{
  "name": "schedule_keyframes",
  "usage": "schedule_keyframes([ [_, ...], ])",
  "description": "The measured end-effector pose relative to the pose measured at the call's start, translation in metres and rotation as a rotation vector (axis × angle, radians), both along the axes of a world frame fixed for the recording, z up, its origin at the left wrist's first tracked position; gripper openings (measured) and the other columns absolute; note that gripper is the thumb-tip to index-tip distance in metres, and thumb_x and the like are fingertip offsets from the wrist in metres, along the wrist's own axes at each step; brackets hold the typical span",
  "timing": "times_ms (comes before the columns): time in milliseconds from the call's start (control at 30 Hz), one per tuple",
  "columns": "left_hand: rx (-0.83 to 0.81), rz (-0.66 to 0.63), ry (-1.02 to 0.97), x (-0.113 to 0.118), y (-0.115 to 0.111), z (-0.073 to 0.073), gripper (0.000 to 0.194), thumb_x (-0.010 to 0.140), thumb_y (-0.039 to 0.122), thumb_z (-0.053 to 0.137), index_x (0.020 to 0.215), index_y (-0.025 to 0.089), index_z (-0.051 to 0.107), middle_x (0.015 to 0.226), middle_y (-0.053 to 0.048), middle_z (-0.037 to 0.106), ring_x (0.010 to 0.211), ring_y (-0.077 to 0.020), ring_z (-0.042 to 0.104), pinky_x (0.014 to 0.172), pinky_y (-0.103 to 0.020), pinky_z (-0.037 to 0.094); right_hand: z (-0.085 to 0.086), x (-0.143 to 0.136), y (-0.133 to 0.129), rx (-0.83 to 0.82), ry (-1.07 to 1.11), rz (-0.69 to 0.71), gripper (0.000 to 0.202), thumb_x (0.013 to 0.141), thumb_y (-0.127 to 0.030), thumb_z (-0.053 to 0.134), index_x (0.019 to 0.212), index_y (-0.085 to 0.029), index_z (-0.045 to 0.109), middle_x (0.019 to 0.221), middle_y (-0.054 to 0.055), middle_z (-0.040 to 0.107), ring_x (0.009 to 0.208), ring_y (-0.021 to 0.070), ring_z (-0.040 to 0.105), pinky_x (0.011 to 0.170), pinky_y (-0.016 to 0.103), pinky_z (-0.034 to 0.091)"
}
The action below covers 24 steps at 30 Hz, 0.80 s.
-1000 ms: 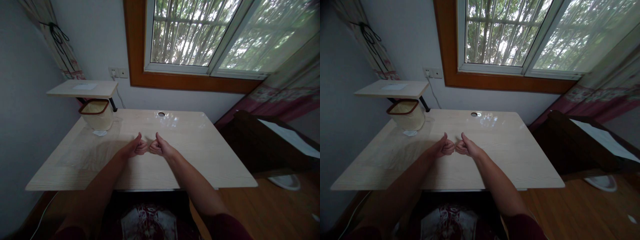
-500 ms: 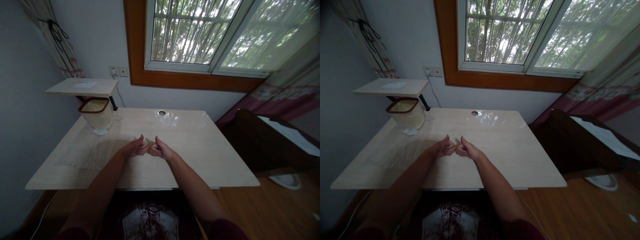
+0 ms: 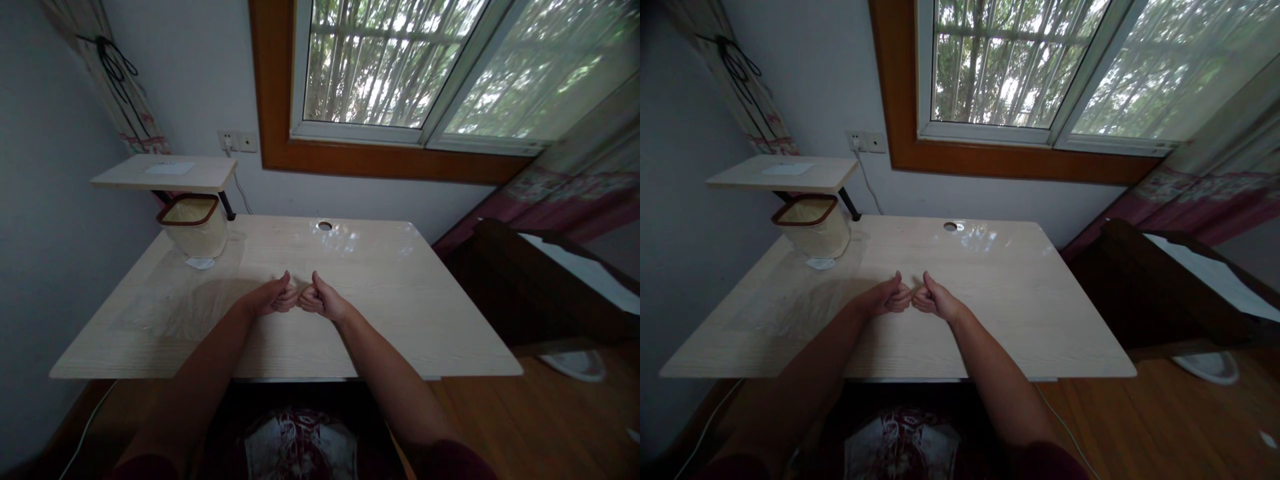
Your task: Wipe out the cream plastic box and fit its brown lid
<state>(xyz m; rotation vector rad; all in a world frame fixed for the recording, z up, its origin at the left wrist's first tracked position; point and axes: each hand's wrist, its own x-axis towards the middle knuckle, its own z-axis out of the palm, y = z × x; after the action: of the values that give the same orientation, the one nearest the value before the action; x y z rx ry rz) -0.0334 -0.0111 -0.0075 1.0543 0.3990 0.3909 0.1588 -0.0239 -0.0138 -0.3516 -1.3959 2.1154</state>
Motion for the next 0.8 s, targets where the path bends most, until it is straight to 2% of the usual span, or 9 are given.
schedule_keyframes([
  [200, -0.017, 0.012, -0.018, 0.0002, -0.0001, 0.0006, 0.071, 0.081, 0.083, 0.038, 0.049, 0.02, 0.03, 0.043, 0.007, 0.02, 0.038, -0.0055, 0.015, 0.039, -0.025, 0.007, 0.0017, 0.0, -0.0006, 0.009, -0.027, -0.025, 0.075, 0.094, -0.077, 0.013, 0.043, -0.023, 0.027, 0.039, -0.006, 0.021, 0.038, 0.0089, 0.018, 0.044, 0.028, 0.014],
  [400, -0.019, 0.019, -0.029, -0.0003, 0.0004, -0.0021, 0.071, 0.081, 0.083, 0.039, 0.05, 0.02, 0.03, 0.044, 0.007, 0.02, 0.038, -0.0052, 0.015, 0.039, -0.025, 0.007, 0.002, 0.0005, 0.0001, -0.016, -0.051, -0.019, 0.077, 0.092, -0.079, 0.018, 0.042, -0.022, 0.028, 0.037, -0.005, 0.021, 0.036, 0.0083, 0.018, 0.043, 0.029, 0.012],
  [667, -0.018, 0.04, 0.0, -0.0002, 0.0001, -0.0014, 0.072, 0.079, 0.084, 0.04, 0.049, 0.02, 0.029, 0.044, 0.007, 0.02, 0.038, -0.0053, 0.015, 0.04, -0.025, 0.008, -0.0016, 0.0013, 0.0015, -0.007, -0.08, -0.028, 0.075, 0.092, -0.078, 0.009, 0.043, -0.024, 0.027, 0.037, -0.006, 0.021, 0.037, 0.0093, 0.018, 0.043, 0.029, 0.013],
  [800, -0.02, 0.034, -0.029, -0.0004, 0.0003, -0.0031, 0.071, 0.081, 0.083, 0.04, 0.05, 0.02, 0.03, 0.044, 0.007, 0.02, 0.038, -0.0057, 0.016, 0.04, -0.025, 0.008, -0.0015, 0.0014, 0.0014, -0.012, -0.046, -0.013, 0.075, 0.093, -0.077, 0.014, 0.043, -0.023, 0.029, 0.038, -0.005, 0.022, 0.038, 0.0095, 0.02, 0.043, 0.029, 0.013],
])
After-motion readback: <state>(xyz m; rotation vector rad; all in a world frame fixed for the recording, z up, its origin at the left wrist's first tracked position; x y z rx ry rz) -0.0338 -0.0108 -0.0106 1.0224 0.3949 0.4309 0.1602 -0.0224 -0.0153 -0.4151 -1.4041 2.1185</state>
